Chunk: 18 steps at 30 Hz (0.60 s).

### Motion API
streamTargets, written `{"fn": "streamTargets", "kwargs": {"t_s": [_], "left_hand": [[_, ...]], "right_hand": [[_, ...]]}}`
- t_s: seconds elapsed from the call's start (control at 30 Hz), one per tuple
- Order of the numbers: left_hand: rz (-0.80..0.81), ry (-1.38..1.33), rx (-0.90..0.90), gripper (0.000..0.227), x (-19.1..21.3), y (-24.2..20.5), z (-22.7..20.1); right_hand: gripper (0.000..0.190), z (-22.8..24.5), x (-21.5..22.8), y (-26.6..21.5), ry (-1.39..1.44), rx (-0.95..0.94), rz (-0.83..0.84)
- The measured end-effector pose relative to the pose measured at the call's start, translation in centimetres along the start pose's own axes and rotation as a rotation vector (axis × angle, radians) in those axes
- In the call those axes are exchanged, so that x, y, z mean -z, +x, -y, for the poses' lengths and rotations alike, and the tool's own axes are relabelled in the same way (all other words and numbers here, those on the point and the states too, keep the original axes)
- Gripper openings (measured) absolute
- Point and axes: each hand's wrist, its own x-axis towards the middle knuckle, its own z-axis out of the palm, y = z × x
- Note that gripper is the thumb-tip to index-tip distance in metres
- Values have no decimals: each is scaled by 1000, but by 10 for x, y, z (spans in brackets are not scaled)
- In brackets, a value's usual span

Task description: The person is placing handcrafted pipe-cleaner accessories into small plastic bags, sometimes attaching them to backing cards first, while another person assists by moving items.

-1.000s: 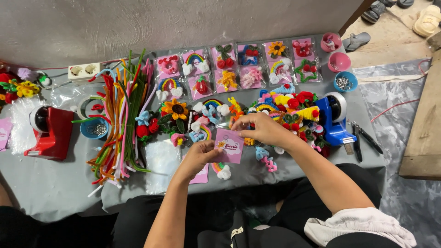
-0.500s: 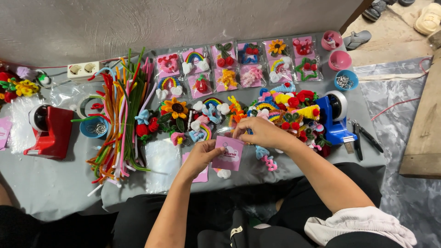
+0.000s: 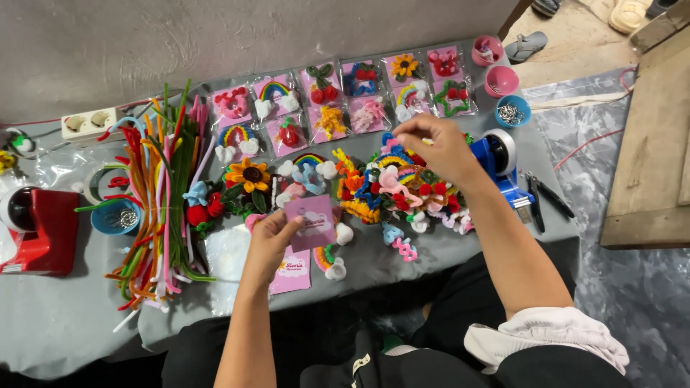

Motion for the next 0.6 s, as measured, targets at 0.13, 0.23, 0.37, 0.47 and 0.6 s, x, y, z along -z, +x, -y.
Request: {"fn": "streamTargets", "kwargs": {"t_s": [0.13, 0.23, 0.37, 0.47, 0.6], "left_hand": [[-111, -59, -68, 20, 11, 0, -4], [-141, -73, -89, 20, 10, -5, -12], [-155, -83, -101, 21, 10, -5, -11], [-163, -75, -93, 20, 8, -9, -17], [-161, -69, -91, 21, 13, -4, -9]], "right_hand": [[14, -26, 39, 4, 28, -84, -206], [13, -43, 54, 5, 24, -135, -274], [12, -55, 62, 7, 22, -165, -311], [13, -58, 62, 7, 19, -197, -310], [13, -69, 62, 7, 2, -228, -303]]}}
